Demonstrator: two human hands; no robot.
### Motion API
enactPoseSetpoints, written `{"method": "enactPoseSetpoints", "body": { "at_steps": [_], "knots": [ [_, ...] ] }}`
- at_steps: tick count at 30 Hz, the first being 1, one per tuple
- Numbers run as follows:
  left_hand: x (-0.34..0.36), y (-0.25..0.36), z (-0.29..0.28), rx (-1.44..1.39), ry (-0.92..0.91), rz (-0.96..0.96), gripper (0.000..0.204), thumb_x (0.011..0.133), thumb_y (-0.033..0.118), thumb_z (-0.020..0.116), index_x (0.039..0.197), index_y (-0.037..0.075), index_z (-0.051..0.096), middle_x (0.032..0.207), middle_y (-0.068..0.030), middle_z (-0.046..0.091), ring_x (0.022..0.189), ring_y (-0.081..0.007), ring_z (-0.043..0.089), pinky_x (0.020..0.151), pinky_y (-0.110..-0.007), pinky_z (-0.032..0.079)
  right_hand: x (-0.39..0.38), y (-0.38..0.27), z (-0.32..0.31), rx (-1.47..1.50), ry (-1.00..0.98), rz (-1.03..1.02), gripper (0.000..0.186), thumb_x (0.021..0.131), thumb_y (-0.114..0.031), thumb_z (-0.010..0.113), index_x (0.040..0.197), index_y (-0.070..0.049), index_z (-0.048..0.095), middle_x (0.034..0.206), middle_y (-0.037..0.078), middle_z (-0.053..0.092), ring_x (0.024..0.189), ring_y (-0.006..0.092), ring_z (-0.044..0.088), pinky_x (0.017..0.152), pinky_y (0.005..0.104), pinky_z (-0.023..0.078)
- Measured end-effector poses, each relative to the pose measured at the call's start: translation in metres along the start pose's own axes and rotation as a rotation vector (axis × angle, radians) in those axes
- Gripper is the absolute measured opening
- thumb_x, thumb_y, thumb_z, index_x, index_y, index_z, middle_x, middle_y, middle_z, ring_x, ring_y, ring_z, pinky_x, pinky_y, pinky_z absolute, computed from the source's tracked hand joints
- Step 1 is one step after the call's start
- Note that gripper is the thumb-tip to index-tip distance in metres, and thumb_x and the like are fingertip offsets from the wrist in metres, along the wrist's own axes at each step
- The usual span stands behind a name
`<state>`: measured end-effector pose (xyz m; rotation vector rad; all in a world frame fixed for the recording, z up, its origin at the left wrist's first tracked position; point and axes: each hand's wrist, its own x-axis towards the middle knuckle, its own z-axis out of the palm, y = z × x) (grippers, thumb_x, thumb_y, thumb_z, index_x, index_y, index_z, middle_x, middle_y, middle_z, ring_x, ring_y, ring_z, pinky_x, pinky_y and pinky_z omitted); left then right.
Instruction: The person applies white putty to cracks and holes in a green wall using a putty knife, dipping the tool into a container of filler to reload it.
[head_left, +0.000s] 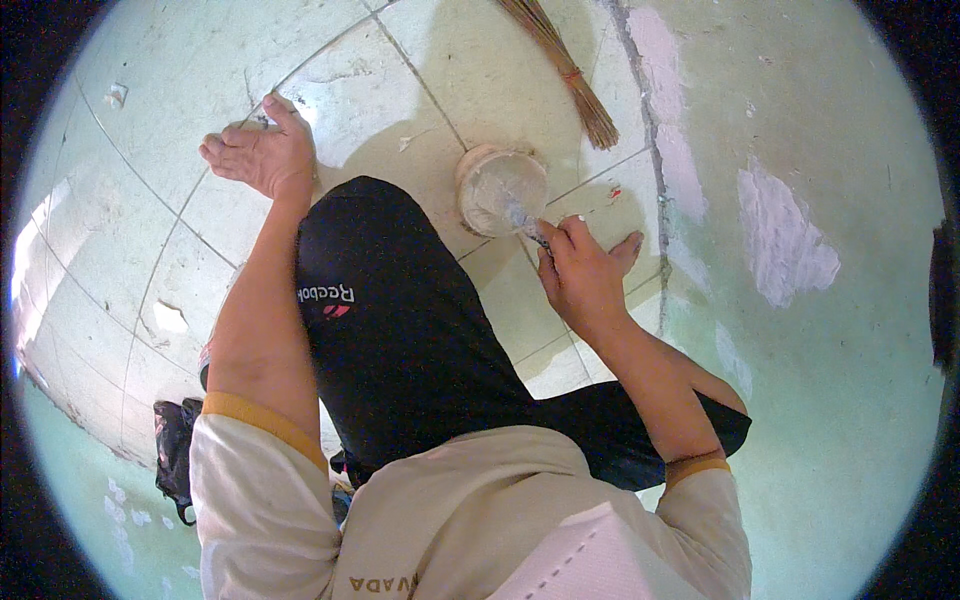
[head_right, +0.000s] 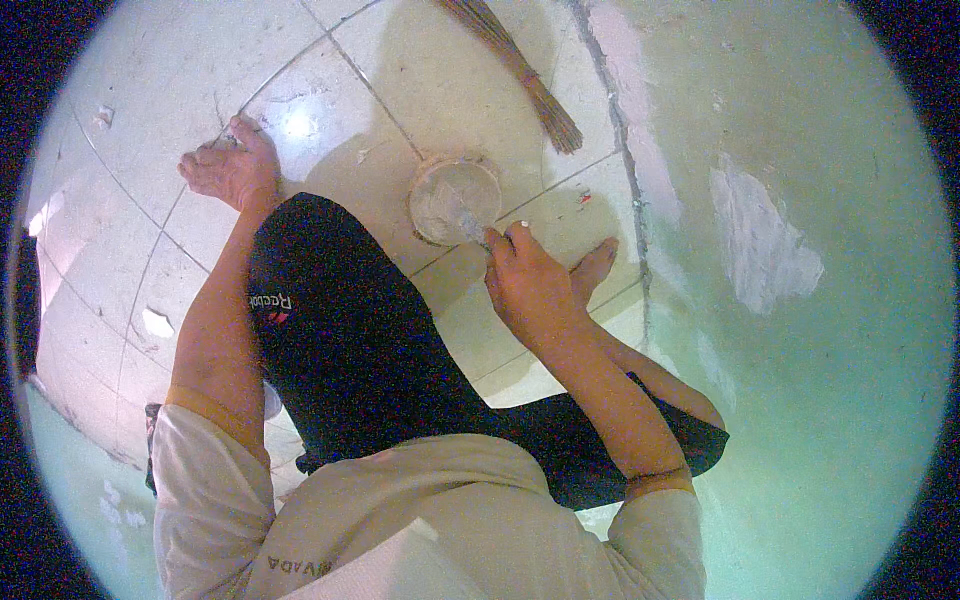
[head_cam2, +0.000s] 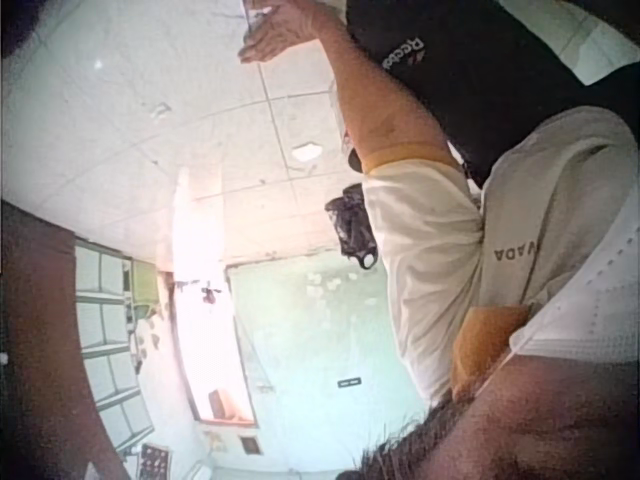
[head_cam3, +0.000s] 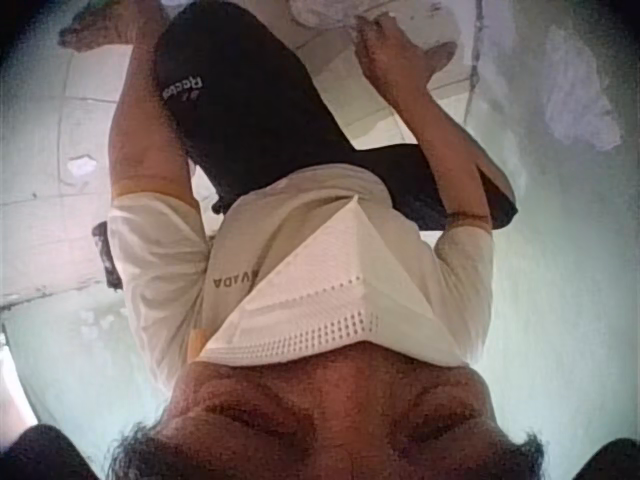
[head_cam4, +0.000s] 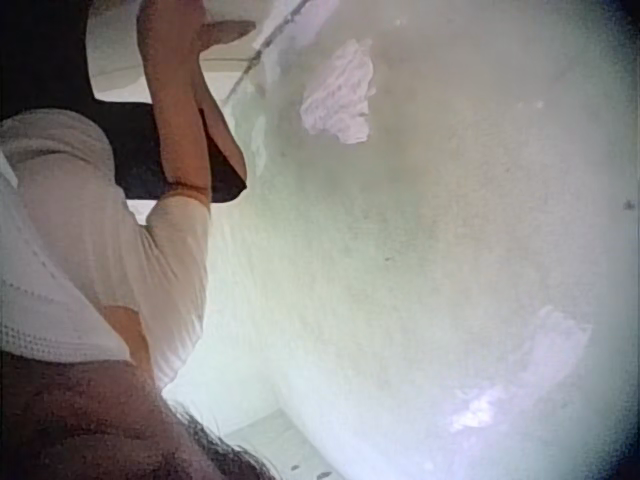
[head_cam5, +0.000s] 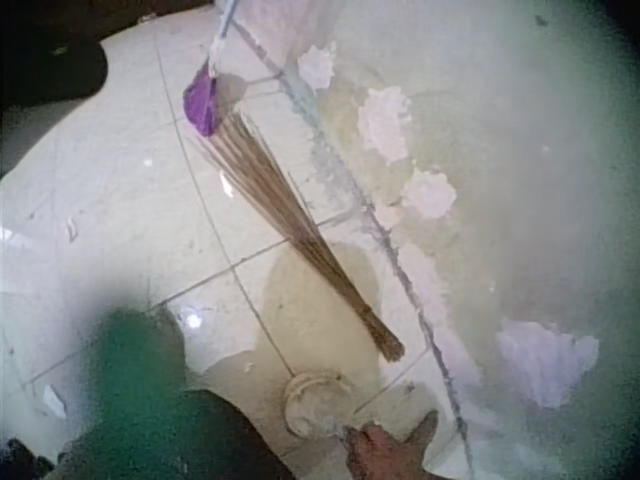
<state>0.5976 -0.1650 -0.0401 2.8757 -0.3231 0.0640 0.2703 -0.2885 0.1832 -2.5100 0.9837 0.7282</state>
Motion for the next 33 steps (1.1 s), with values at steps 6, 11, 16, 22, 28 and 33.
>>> {"method": "enactPoseSetpoints", "body": {
  "at_steps": [6, 11, 16, 22, 28, 33],
  "knots": [
    [-0.001, 0.004, -0.004, -0.064, 0.003, -0.002, 0.091, 0.094, 0.06, 0.042, 0.134, -0.02, 0.026, 0.151, -0.0378, 0.016, 0.147, -0.0488, 0.003, 0.12, -0.058, 0.002, 0.0, 0.02, 0.017, 0.305, 0.022, 0.102, 0.032, 0.09, -0.019, 0.066, 0.122, -0.017, 0.063, 0.108, 0.003, 0.059, 0.101, 0.026, 0.061, 0.092, 0.0777, 0.025],
    [-0.001, 0.007, -0.005, -0.074, 0.012, -0.02, 0.091, 0.094, 0.06, 0.042, 0.134, -0.02, 0.026, 0.151, -0.038, 0.015, 0.147, -0.049, 0.003, 0.12, -0.058, 0.001, 0.002, 0.032, 0.028, 0.481, 0.084, 0.003, 0.033, 0.091, -0.014, 0.066, 0.124, -0.01, 0.062, 0.109, 0.011, 0.058, 0.095, 0.0322, 0.064, 0.085, 0.0529, 0.044],
    [-0.002, 0.007, -0.008, -0.074, -0.001, -0.015, 0.088, 0.094, 0.059, 0.042, 0.132, -0.019, 0.027, 0.15, -0.0385, 0.015, 0.147, -0.0494, 0.002, 0.119, -0.059, 0.001, 0.005, 0.029, 0.027, 0.502, 0.101, -0.015, 0.037, 0.09, -0.009, 0.067, 0.126, -0.008, 0.061, 0.11, 0.016, 0.058, 0.094, 0.035, 0.065, 0.081, 0.0413, 0.054],
    [-0.003, 0.014, -0.013, -0.078, -0.016, -0.024, 0.088, 0.095, 0.059, 0.041, 0.132, -0.019, 0.027, 0.15, -0.0383, 0.016, 0.147, -0.0487, 0.002, 0.12, -0.058, 0.002, 0.002, 0.043, 0.038, 0.651, 0.152, -0.008, 0.036, 0.089, -0.006, 0.068, 0.125, -0.007, 0.062, 0.107, 0.015, 0.059, 0.092, 0.0309, 0.063, 0.08, 0.0363, 0.051],
    [-0.001, 0.009, -0.009, -0.081, 0.007, -0.027, 0.089, 0.094, 0.058, 0.043, 0.133, -0.02, 0.028, 0.151, -0.039, 0.015, 0.147, -0.0484, 0.003, 0.12, -0.058, 0.002, -0.008, 0.043, 0.014, 0.658, 0.12, 0.023, 0.034, 0.089, -0.004, 0.067, 0.123, -0.005, 0.063, 0.105, 0.011, 0.057, 0.094, 0.0235, 0.059, 0.085, 0.0298, 0.046],
    [0.002, 0.003, -0.003, 0.017, -0.029, -0.014, 0.085, 0.094, 0.055, 0.048, 0.132, -0.019, 0.03, 0.151, -0.0397, 0.015, 0.147, -0.0485, 0.005, 0.119, -0.058, 0.004, -0.028, 0.062, 0.001, 0.912, 0.111, 0.144, 0.031, 0.092, -0.006, 0.065, 0.122, -0.004, 0.065, 0.104, 0.007, 0.056, 0.098, 0.018, 0.055, 0.087, 0.0266, 0.042]
  ]
}}
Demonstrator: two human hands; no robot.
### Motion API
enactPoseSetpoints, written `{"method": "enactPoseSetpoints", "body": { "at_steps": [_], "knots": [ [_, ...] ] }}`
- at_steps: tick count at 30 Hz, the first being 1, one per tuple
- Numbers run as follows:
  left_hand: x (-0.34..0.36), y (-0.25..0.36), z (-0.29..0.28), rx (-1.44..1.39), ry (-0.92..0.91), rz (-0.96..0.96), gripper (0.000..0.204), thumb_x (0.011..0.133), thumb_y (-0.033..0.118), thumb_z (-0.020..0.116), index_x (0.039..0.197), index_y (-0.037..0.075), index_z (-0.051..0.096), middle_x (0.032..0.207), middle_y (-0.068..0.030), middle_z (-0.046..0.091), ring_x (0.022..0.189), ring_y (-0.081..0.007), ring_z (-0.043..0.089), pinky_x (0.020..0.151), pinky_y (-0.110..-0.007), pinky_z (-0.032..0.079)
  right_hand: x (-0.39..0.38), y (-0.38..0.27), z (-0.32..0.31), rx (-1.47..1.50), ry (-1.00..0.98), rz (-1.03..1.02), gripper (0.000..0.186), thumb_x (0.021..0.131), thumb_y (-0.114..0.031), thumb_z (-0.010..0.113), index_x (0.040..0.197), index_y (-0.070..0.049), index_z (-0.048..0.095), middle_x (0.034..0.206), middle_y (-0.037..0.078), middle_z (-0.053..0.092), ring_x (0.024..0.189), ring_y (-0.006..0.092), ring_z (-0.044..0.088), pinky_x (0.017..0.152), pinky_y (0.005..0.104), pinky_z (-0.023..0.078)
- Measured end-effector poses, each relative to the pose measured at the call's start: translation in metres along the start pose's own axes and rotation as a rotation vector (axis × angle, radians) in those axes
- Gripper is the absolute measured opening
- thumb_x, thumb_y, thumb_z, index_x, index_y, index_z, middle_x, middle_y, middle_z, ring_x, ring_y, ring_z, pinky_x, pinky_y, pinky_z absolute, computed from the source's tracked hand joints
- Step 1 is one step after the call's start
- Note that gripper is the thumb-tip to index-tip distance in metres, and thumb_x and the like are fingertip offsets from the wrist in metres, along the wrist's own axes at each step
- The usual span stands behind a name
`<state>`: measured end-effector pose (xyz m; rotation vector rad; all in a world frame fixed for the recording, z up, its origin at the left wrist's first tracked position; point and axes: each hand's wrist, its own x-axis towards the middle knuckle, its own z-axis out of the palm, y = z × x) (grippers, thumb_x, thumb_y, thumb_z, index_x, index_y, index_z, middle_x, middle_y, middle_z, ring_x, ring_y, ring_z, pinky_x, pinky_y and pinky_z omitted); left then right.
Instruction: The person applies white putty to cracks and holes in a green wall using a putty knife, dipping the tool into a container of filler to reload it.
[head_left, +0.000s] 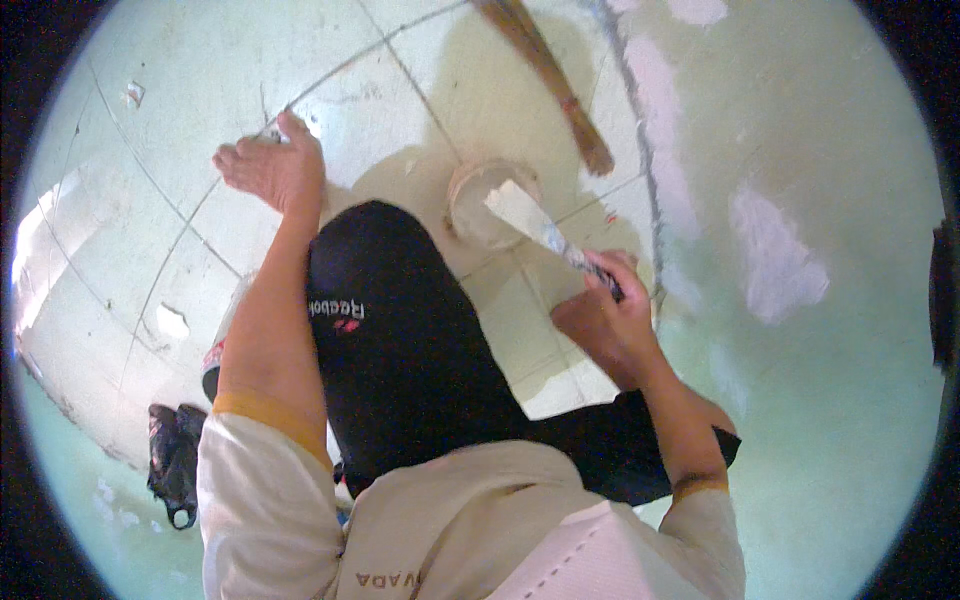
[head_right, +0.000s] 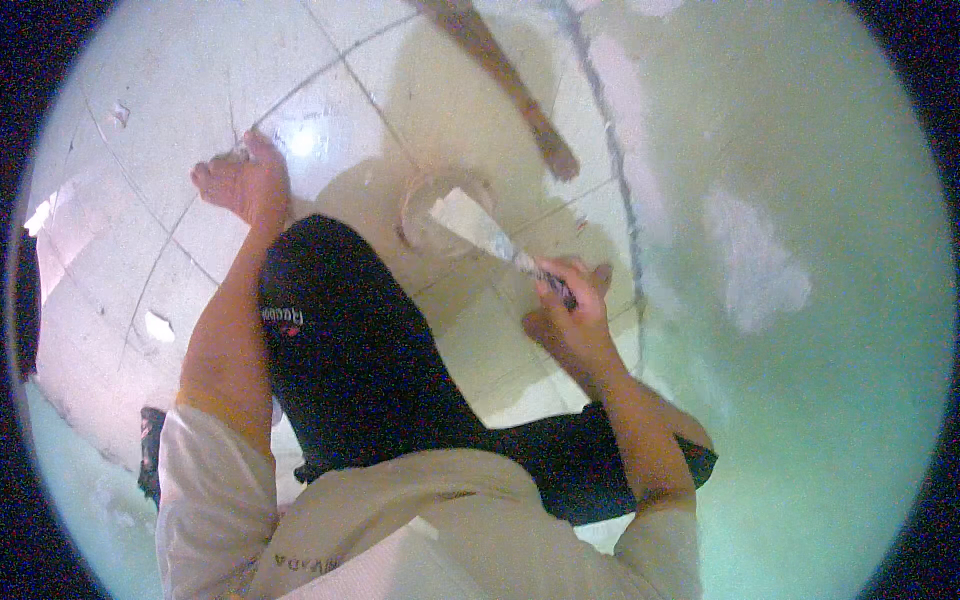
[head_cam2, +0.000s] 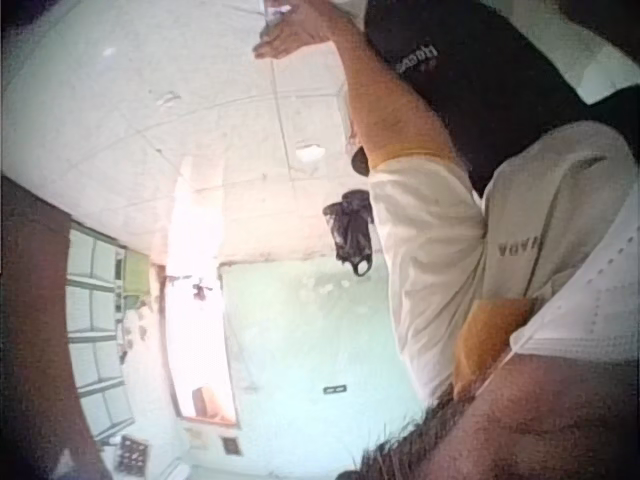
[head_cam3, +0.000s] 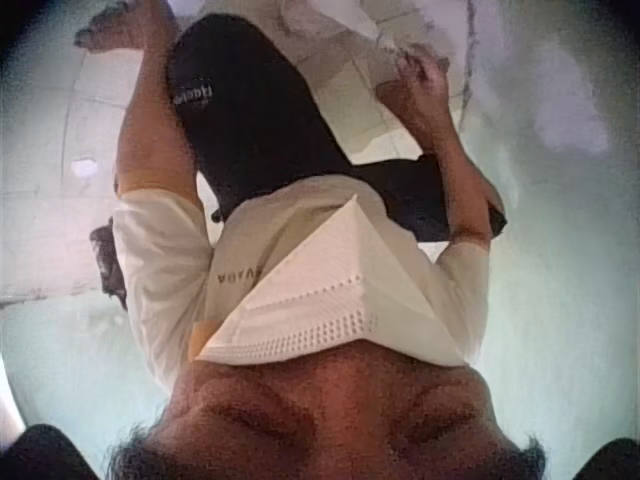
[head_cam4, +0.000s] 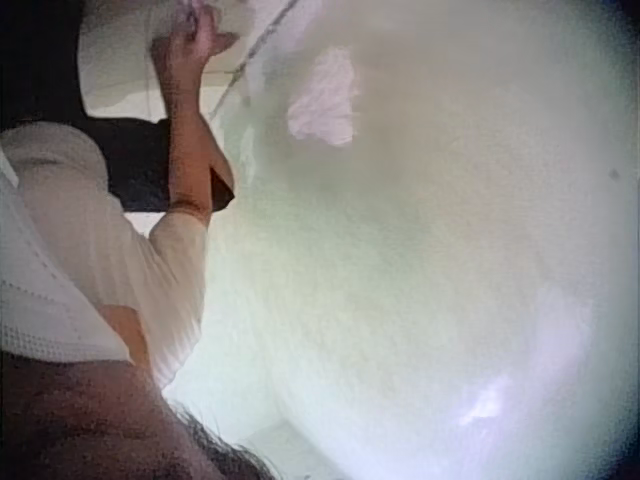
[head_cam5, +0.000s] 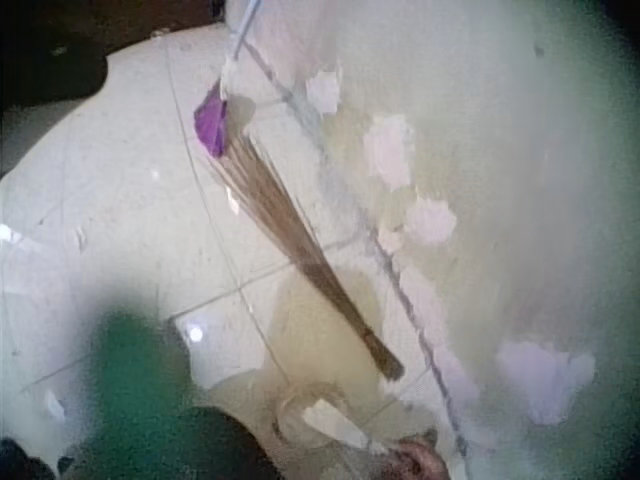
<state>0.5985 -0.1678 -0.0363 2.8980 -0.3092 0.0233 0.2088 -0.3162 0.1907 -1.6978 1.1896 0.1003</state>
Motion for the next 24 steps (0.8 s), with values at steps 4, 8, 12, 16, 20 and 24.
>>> {"method": "enactPoseSetpoints", "body": {
  "at_steps": [4, 8, 12, 16, 20, 24],
  "knots": [
    [-0.001, -0.001, -0.001, 0.0, 0.076, 0.028, 0.079, 0.093, 0.051, 0.053, 0.13, -0.016, 0.033, 0.149, -0.0393, 0.019, 0.147, -0.0484, 0.008, 0.119, -0.059, 0.007, 0.006, -0.006, -0.027, 0.155, 0.12, -0.017, 0.027, 0.099, -0.011, 0.059, 0.124, -0.003, 0.063, 0.091, 0.001, 0.056, 0.068, 0.0059, 0.048, 0.056, 0.02, 0.036],
    [-0.004, -0.002, -0.003, -0.032, 0.105, 0.044, 0.076, 0.093, 0.05, 0.055, 0.129, -0.014, 0.035, 0.147, -0.0375, 0.023, 0.146, -0.048, 0.009, 0.119, -0.058, 0.008, 0.065, -0.039, -0.05, 0.257, 0.3, 0.034, 0.026, 0.1, -0.018, 0.06, 0.122, -0.006, 0.064, 0.082, -0.002, 0.055, 0.063, 0.005, 0.044, 0.053, 0.0207, 0.035],
    [-0.003, 0.001, -0.009, -0.036, 0.095, 0.042, 0.075, 0.092, 0.051, 0.055, 0.127, -0.012, 0.036, 0.147, -0.0359, 0.024, 0.146, -0.0478, 0.01, 0.119, -0.059, 0.009, 0.14, -0.064, -0.07, 0.296, 0.391, 0.018, 0.027, 0.099, -0.025, 0.061, 0.12, -0.008, 0.066, 0.079, -0.002, 0.057, 0.059, 0.0037, 0.043, 0.049, 0.0215, 0.035],
    [-0.001, -0.003, -0.004, -0.066, 0.12, 0.047, 0.075, 0.091, 0.052, 0.056, 0.126, -0.012, 0.037, 0.147, -0.0356, 0.024, 0.146, -0.048, 0.011, 0.118, -0.06, 0.008, 0.203, -0.076, -0.09, 0.108, 0.383, -0.019, 0.025, 0.099, -0.026, 0.062, 0.117, -0.009, 0.068, 0.08, 0.0, 0.061, 0.057, 0.0038, 0.044, 0.047, 0.0218, 0.036],
    [-0.001, -0.003, -0.006, -0.072, 0.085, 0.008, 0.076, 0.091, 0.053, 0.055, 0.125, -0.012, 0.038, 0.148, -0.0356, 0.025, 0.146, -0.0482, 0.011, 0.119, -0.06, 0.007, 0.244, -0.079, -0.102, -0.12, 0.378, -0.021, 0.026, 0.097, -0.027, 0.062, 0.111, -0.008, 0.072, 0.082, 0.004, 0.068, 0.058, 0.0073, 0.052, 0.048, 0.0246, 0.041],
    [-0.002, -0.005, -0.004, -0.069, 0.104, 0.023, 0.075, 0.092, 0.055, 0.053, 0.124, -0.012, 0.039, 0.148, -0.0361, 0.024, 0.147, -0.0481, 0.01, 0.119, -0.06, 0.007, 0.276, -0.081, -0.11, -0.384, 0.413, -0.096, 0.028, 0.096, -0.029, 0.061, 0.11, -0.007, 0.072, 0.079, 0.007, 0.07, 0.056, 0.0109, 0.055, 0.05, 0.0278, 0.043]
  ]
}}
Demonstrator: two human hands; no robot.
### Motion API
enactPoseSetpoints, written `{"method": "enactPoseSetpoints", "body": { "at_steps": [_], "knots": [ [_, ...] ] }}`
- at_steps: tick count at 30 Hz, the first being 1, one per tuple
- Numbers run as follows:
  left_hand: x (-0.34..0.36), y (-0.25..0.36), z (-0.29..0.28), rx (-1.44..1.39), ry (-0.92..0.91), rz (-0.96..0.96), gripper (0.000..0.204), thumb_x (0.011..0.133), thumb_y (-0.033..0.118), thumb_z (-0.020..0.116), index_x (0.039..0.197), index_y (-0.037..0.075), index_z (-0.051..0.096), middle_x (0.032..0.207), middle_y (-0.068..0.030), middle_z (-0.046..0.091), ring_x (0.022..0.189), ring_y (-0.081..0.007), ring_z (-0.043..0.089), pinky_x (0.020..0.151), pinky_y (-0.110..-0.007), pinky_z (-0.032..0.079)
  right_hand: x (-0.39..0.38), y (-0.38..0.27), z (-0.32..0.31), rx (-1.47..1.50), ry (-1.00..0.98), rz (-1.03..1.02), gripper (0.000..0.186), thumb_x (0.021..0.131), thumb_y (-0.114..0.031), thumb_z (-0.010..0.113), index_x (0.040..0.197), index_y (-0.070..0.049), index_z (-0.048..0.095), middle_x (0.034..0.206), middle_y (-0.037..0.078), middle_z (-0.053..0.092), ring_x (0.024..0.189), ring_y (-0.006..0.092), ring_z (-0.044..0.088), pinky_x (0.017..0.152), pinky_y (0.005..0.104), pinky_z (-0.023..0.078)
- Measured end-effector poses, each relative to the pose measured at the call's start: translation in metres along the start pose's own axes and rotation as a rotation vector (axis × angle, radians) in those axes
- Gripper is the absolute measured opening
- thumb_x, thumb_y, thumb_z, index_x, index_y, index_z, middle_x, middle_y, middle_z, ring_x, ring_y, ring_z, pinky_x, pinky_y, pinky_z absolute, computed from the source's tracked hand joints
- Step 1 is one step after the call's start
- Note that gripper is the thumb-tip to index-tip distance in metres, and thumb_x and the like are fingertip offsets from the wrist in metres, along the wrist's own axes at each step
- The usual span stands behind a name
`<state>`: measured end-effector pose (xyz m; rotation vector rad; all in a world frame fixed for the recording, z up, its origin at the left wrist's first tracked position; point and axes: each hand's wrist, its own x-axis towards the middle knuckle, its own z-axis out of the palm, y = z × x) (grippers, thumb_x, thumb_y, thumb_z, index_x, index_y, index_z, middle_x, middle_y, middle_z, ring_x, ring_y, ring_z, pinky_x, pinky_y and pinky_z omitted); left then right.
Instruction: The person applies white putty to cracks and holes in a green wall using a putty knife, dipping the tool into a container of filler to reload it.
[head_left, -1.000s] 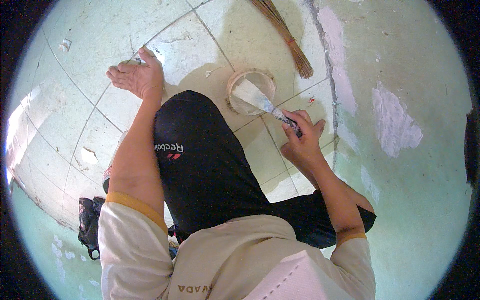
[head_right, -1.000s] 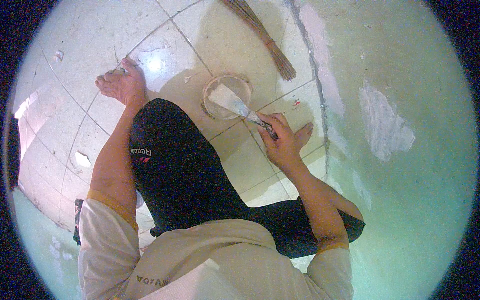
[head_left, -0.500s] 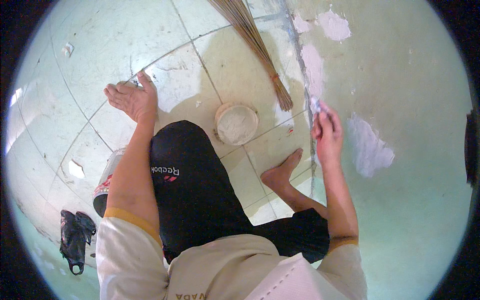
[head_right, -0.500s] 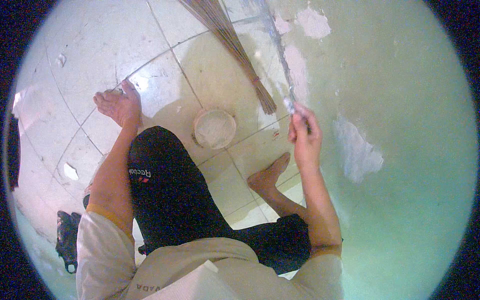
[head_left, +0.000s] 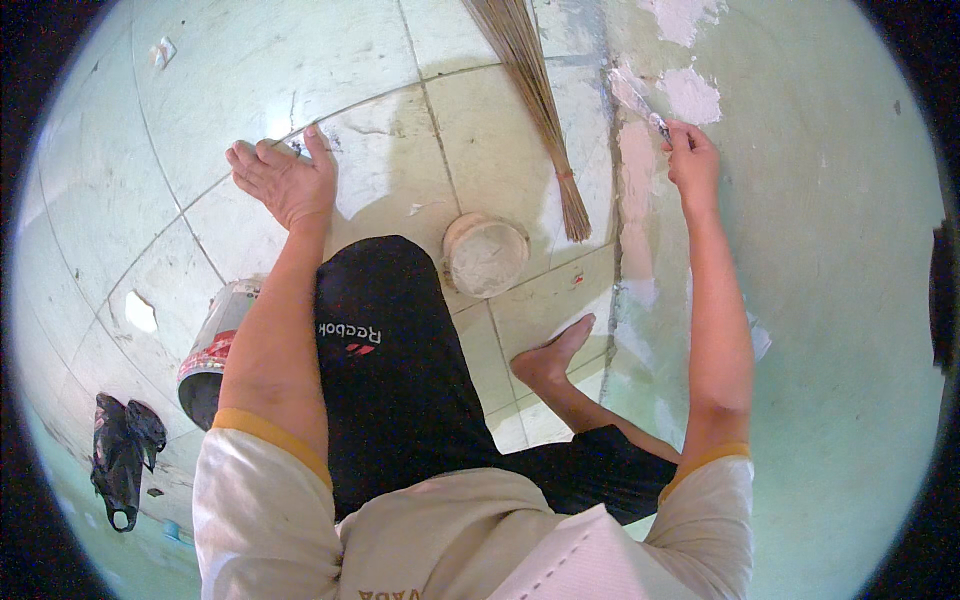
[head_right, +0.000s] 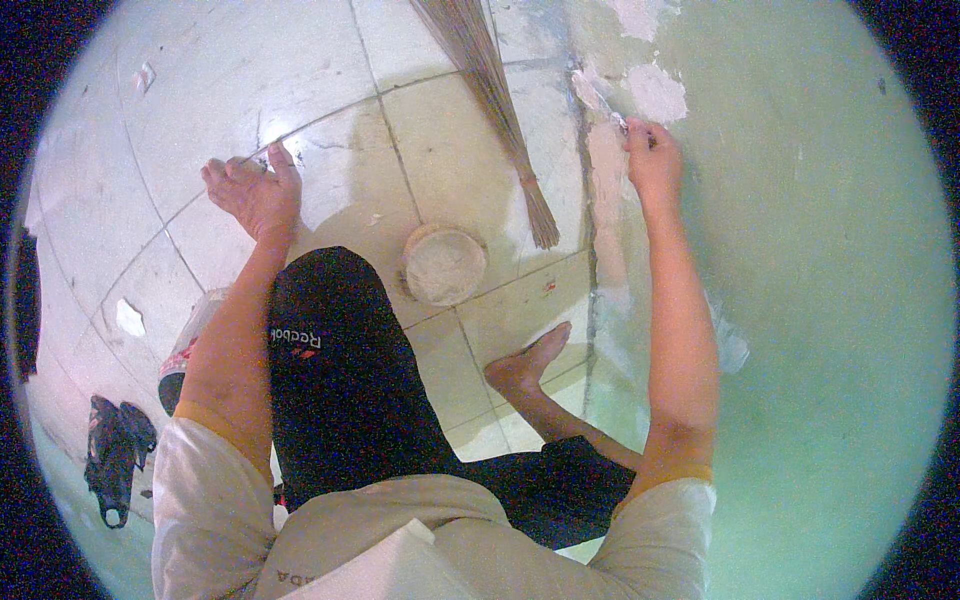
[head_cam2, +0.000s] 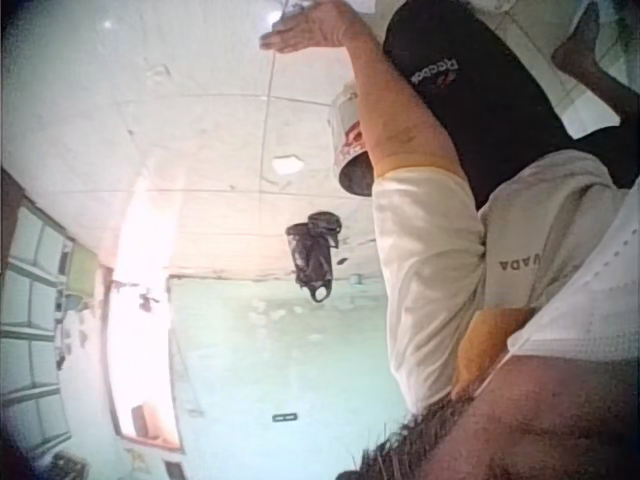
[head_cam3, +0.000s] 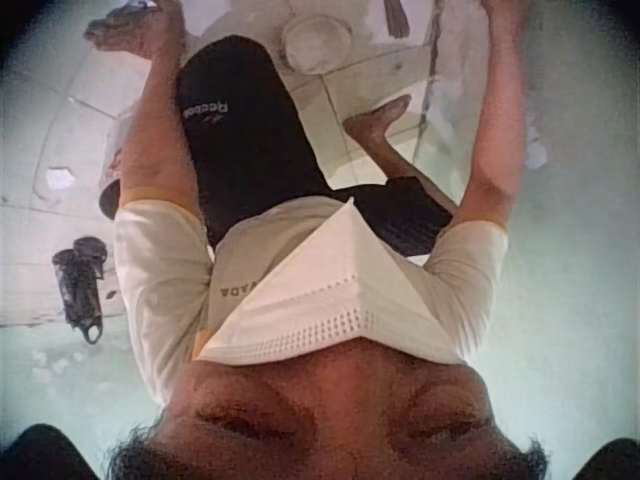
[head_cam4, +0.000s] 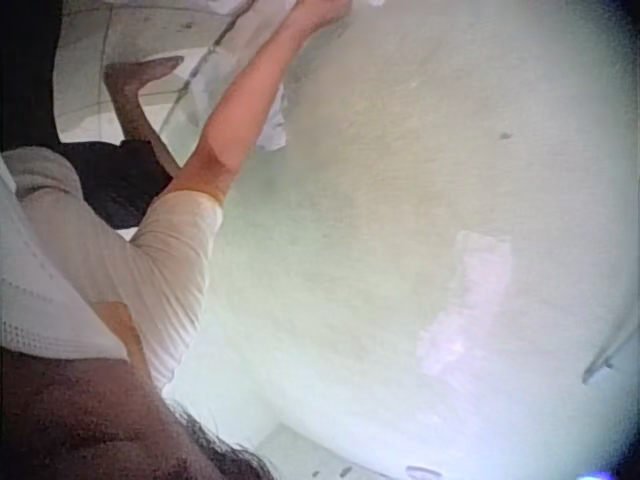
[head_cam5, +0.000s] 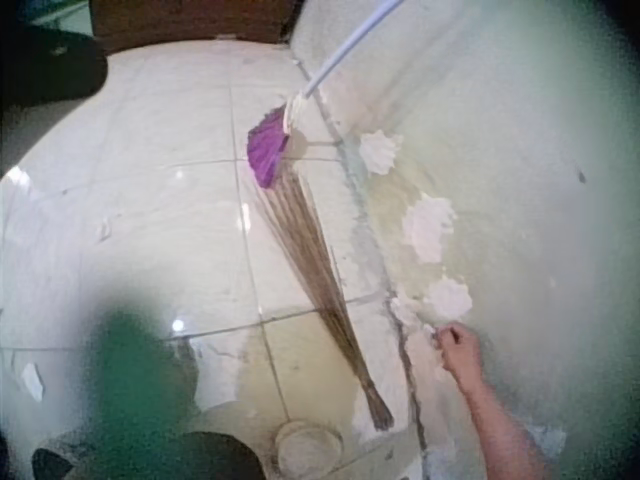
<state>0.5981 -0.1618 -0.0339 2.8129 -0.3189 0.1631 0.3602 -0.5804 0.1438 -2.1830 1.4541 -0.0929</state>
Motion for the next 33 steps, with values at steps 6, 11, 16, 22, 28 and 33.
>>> {"method": "enactPoseSetpoints", "body": {
  "at_steps": [6, 11, 16, 22, 28, 33],
  "knots": [
    [0.0, 0.001, 0.001, 0.003, -0.007, 0.004, 0.078, 0.093, 0.057, 0.05, 0.125, -0.013, 0.039, 0.149, -0.0365, 0.024, 0.147, -0.048, 0.008, 0.119, -0.059, 0.005, 0.042, -0.002, 0.001, -0.121, -0.021, 0.001, 0.029, 0.094, -0.029, 0.062, 0.107, -0.006, 0.073, 0.074, 0.005, 0.067, 0.045, 0.0079, 0.046, 0.042, 0.0265, 0.036],
    [0.001, 0.002, -0.002, 0.024, -0.049, -0.014, 0.08, 0.093, 0.057, 0.05, 0.127, -0.014, 0.038, 0.149, -0.0368, 0.023, 0.147, -0.0484, 0.008, 0.119, -0.059, 0.006, 0.062, -0.014, 0.006, -0.273, 0.002, -0.03, 0.037, 0.087, -0.034, 0.057, 0.094, -0.003, 0.075, 0.079, 0.016, 0.072, 0.072, 0.032, 0.07, 0.072, 0.0418, 0.053],
    [0.001, 0.001, -0.001, 0.012, -0.011, 0.022, 0.077, 0.093, 0.056, 0.051, 0.125, -0.013, 0.039, 0.148, -0.0373, 0.024, 0.147, -0.0486, 0.008, 0.119, -0.06, 0.006, 0.072, -0.026, 0.001, -0.415, 0.0, -0.029, 0.036, 0.085, -0.033, 0.058, 0.09, -0.001, 0.074, 0.078, 0.016, 0.072, 0.069, 0.0313, 0.069, 0.07, 0.0418, 0.053],
    [0.002, -0.001, -0.005, 0.006, -0.035, -0.007, 0.075, 0.093, 0.054, 0.051, 0.125, -0.012, 0.038, 0.149, -0.0374, 0.023, 0.147, -0.0487, 0.007, 0.119, -0.06, 0.006, 0.06, -0.044, -0.015, -0.283, -0.063, 0.113, 0.031, 0.09, -0.029, 0.063, 0.097, 0.0, 0.071, 0.07, 0.006, 0.065, 0.046, 0.011, 0.049, 0.042, 0.0297, 0.038],
    [0.002, 0.003, -0.004, -0.008, -0.044, -0.011, 0.075, 0.093, 0.055, 0.051, 0.125, -0.011, 0.037, 0.149, -0.0375, 0.022, 0.148, -0.0486, 0.006, 0.119, -0.06, 0.005, 0.069, -0.042, -0.002, -0.304, -0.08, 0.082, 0.034, 0.088, -0.031, 0.059, 0.089, 0.0, 0.073, 0.072, 0.012, 0.069, 0.054, 0.023, 0.061, 0.057, 0.0382, 0.048],
    [0.002, 0.004, -0.004, -0.028, -0.058, -0.017, 0.076, 0.093, 0.056, 0.05, 0.125, -0.012, 0.039, 0.15, -0.0372, 0.021, 0.148, -0.0484, 0.006, 0.119, -0.059, 0.005, 0.074, -0.021, 0.002, -0.403, 0.067, -0.062, 0.038, 0.088, -0.032, 0.055, 0.086, 0.002, 0.073, 0.079, 0.021, 0.071, 0.073, 0.0364, 0.069, 0.072, 0.046, 0.052]
  ]
}}
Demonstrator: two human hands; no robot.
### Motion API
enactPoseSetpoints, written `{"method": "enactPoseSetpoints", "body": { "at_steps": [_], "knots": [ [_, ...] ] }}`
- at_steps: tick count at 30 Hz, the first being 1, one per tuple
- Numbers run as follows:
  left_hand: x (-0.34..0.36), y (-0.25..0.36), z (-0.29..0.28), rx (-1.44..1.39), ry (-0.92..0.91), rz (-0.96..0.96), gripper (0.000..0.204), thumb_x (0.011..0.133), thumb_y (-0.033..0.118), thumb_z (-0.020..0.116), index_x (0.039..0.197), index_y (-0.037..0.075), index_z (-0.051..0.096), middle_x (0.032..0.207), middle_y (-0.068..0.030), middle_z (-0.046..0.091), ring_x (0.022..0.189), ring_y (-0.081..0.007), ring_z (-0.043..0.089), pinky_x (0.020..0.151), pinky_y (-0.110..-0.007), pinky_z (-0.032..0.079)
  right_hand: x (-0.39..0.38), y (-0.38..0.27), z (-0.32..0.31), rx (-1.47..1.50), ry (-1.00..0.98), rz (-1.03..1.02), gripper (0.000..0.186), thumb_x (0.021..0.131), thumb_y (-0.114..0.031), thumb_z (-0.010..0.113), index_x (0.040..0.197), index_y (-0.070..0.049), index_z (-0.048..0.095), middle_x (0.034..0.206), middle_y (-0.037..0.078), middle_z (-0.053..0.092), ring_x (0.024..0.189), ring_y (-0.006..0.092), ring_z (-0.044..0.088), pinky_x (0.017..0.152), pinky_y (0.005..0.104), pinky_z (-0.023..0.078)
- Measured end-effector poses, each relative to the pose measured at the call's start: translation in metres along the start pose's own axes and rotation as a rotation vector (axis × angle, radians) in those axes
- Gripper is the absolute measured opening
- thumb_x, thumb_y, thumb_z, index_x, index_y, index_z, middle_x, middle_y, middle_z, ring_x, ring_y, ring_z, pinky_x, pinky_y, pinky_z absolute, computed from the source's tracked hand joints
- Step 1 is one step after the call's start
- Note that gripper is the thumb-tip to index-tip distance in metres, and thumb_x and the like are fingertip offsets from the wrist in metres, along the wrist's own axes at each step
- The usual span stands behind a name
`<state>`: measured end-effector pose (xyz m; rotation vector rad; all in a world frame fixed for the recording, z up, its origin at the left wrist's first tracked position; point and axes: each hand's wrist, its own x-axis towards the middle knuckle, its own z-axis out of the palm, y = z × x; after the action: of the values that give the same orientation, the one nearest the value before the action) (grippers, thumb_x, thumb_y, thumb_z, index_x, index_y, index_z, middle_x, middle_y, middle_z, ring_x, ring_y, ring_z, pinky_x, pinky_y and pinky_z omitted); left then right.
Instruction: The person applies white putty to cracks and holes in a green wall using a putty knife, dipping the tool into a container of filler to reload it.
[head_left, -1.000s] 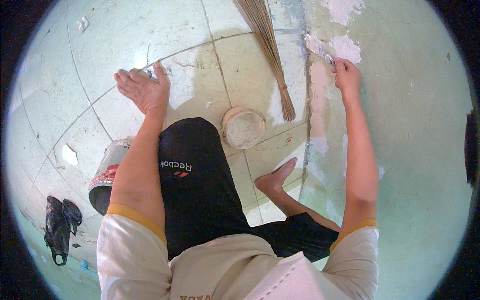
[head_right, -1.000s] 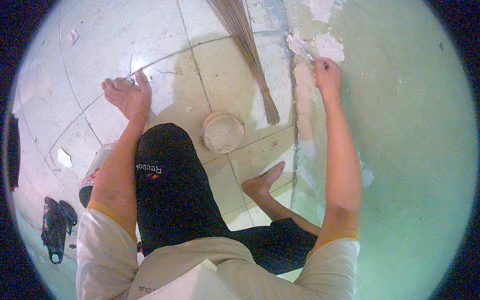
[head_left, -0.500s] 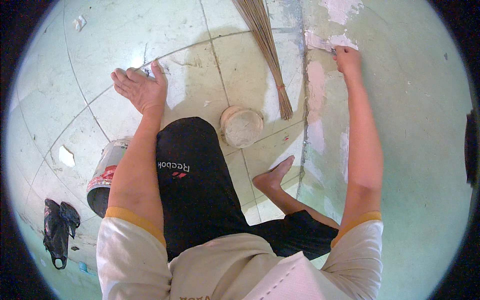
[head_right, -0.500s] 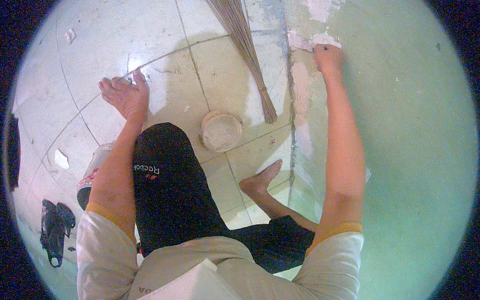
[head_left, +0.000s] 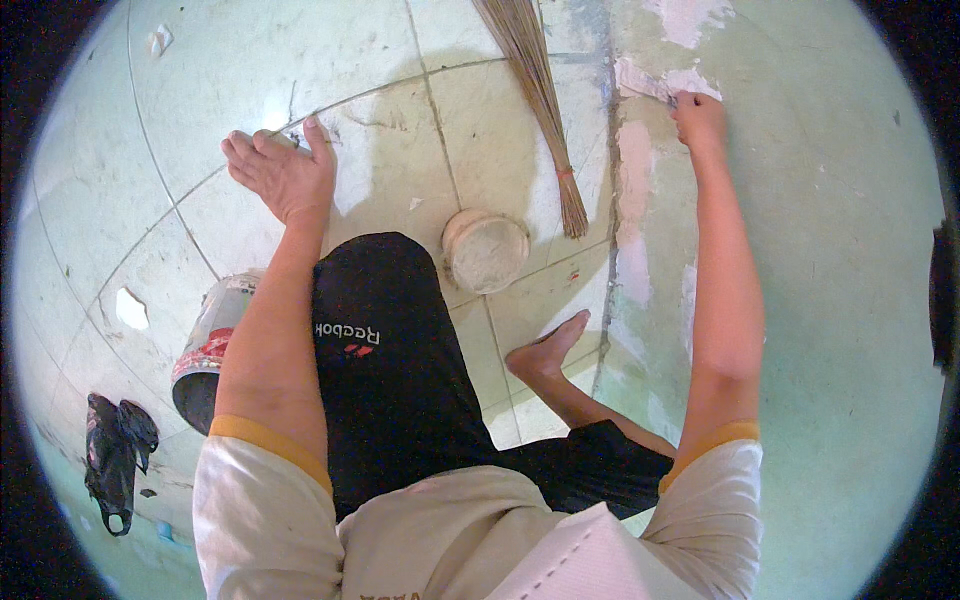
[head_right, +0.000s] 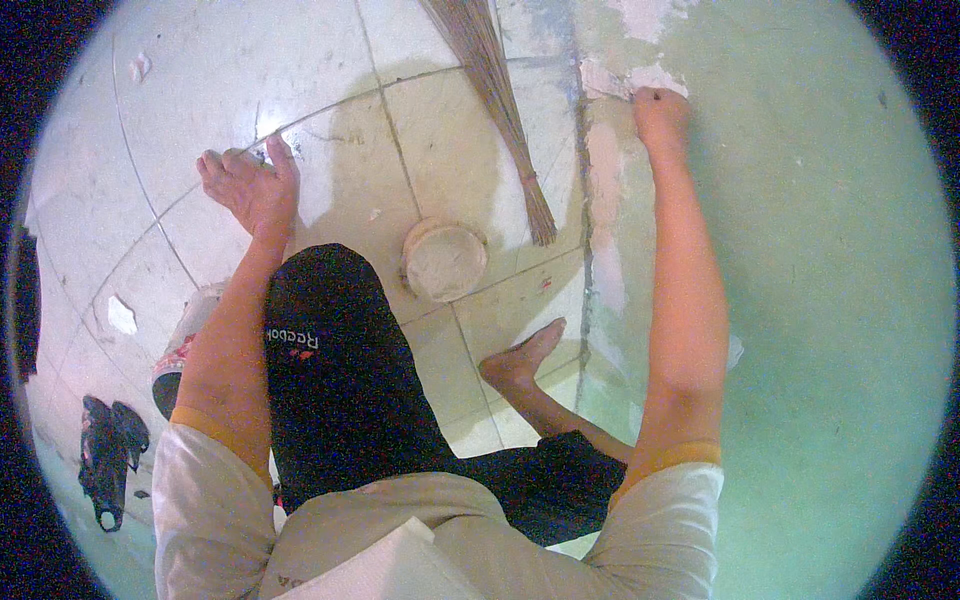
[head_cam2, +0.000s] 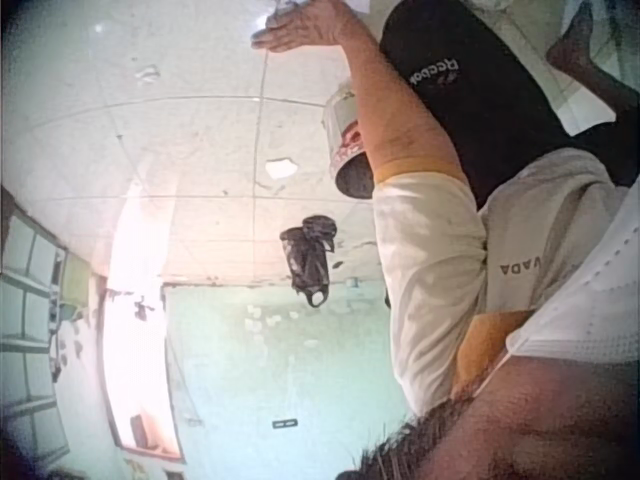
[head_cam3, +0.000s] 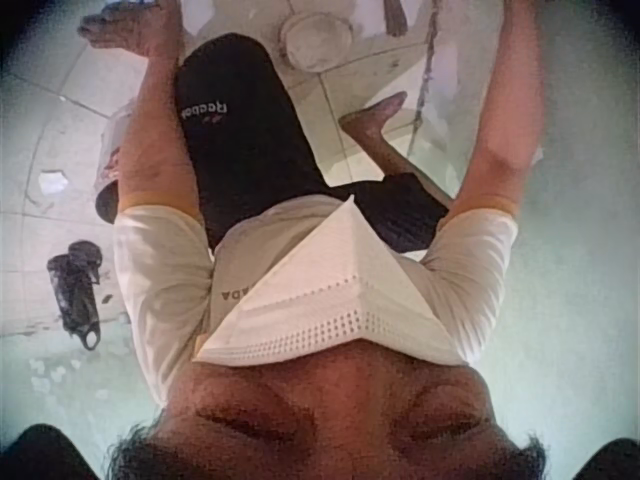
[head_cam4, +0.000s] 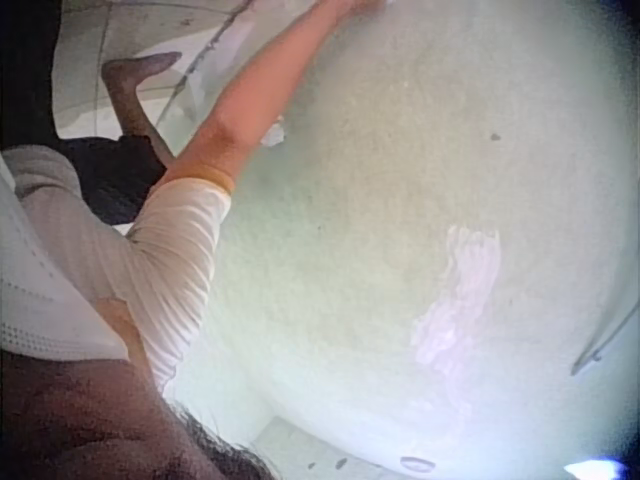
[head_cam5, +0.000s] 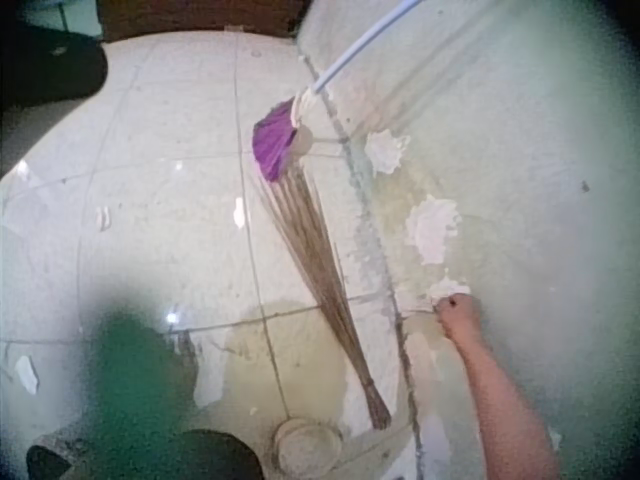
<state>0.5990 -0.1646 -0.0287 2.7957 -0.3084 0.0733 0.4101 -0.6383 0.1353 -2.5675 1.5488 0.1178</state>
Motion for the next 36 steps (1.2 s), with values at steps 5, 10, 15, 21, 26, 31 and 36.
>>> {"method": "enactPoseSetpoints", "body": {
  "at_steps": [5, 10, 15, 21, 26, 31, 36],
  "knots": [
    [0.0, -0.007, -0.001, 0.037, 0.016, 0.005, 0.076, 0.093, 0.056, 0.05, 0.125, -0.012, 0.039, 0.15, -0.0365, 0.022, 0.148, -0.0481, 0.007, 0.119, -0.059, 0.005, -0.042, -0.018, -0.019, 0.003, -0.031, -0.006, 0.039, 0.088, -0.032, 0.054, 0.089, 0.003, 0.072, 0.085, 0.024, 0.069, 0.082, 0.0402, 0.069, 0.077, 0.046, 0.052],
    [0.0, 0.0, 0.004, 0.017, 0.004, -0.005, 0.077, 0.093, 0.056, 0.05, 0.125, -0.012, 0.04, 0.15, -0.0368, 0.022, 0.148, -0.0479, 0.006, 0.119, -0.059, 0.004, -0.026, -0.009, 0.009, 0.033, 0.027, -0.059, 0.036, 0.088, -0.029, 0.056, 0.09, 0.003, 0.072, 0.088, 0.026, 0.069, 0.083, 0.0408, 0.069, 0.078, 0.0462, 0.052],
    [0.001, -0.001, -0.002, 0.026, -0.001, -0.004, 0.078, 0.093, 0.057, 0.05, 0.126, -0.013, 0.038, 0.15, -0.037, 0.023, 0.148, -0.0481, 0.007, 0.119, -0.059, 0.004, -0.025, -0.006, 0.005, -0.005, 0.057, -0.059, 0.036, 0.087, -0.029, 0.055, 0.089, 0.003, 0.072, 0.092, 0.026, 0.069, 0.086, 0.043, 0.067, 0.08, 0.0472, 0.052],
    [-0.001, -0.004, 0.003, 0.029, 0.035, 0.014, 0.078, 0.093, 0.057, 0.05, 0.126, -0.012, 0.037, 0.149, -0.0364, 0.023, 0.147, -0.0484, 0.008, 0.119, -0.06, 0.005, -0.015, -0.016, -0.011, -0.095, -0.029, -0.13, 0.041, 0.088, -0.034, 0.052, 0.088, 0.002, 0.071, 0.094, 0.025, 0.069, 0.088, 0.0461, 0.066, 0.081, 0.0493, 0.051],
    [-0.001, 0.0, 0.005, -0.015, 0.053, 0.023, 0.077, 0.092, 0.057, 0.051, 0.125, -0.012, 0.038, 0.149, -0.0359, 0.024, 0.147, -0.0487, 0.009, 0.118, -0.061, 0.006, 0.004, -0.004, 0.004, -0.125, -0.009, -0.078, 0.038, 0.09, -0.032, 0.055, 0.096, 0.002, 0.072, 0.08, 0.018, 0.07, 0.065, 0.0297, 0.063, 0.063, 0.0414, 0.049],
    [-0.002, -0.012, 0.003, 0.044, 0.065, 0.035, 0.077, 0.092, 0.056, 0.053, 0.125, -0.012, 0.037, 0.148, -0.0356, 0.024, 0.147, -0.049, 0.009, 0.118, -0.061, 0.007, -0.057, -0.003, -0.009, 0.02, 0.055, -0.04, 0.035, 0.09, -0.028, 0.052, 0.093, 0.001, 0.072, 0.096, 0.027, 0.069, 0.09, 0.0453, 0.066, 0.081, 0.0486, 0.052],
    [0.0, -0.004, 0.004, 0.05, 0.029, 0.025, 0.076, 0.092, 0.055, 0.053, 0.125, -0.011, 0.036, 0.148, -0.0351, 0.024, 0.147, -0.0489, 0.008, 0.119, -0.06, 0.006, -0.062, -0.013, 0.005, 0.035, 0.07, -0.076, 0.035, 0.092, -0.027, 0.052, 0.099, 0.001, 0.071, 0.097, 0.027, 0.069, 0.091, 0.0449, 0.066, 0.082, 0.0491, 0.051]
  ]
}}
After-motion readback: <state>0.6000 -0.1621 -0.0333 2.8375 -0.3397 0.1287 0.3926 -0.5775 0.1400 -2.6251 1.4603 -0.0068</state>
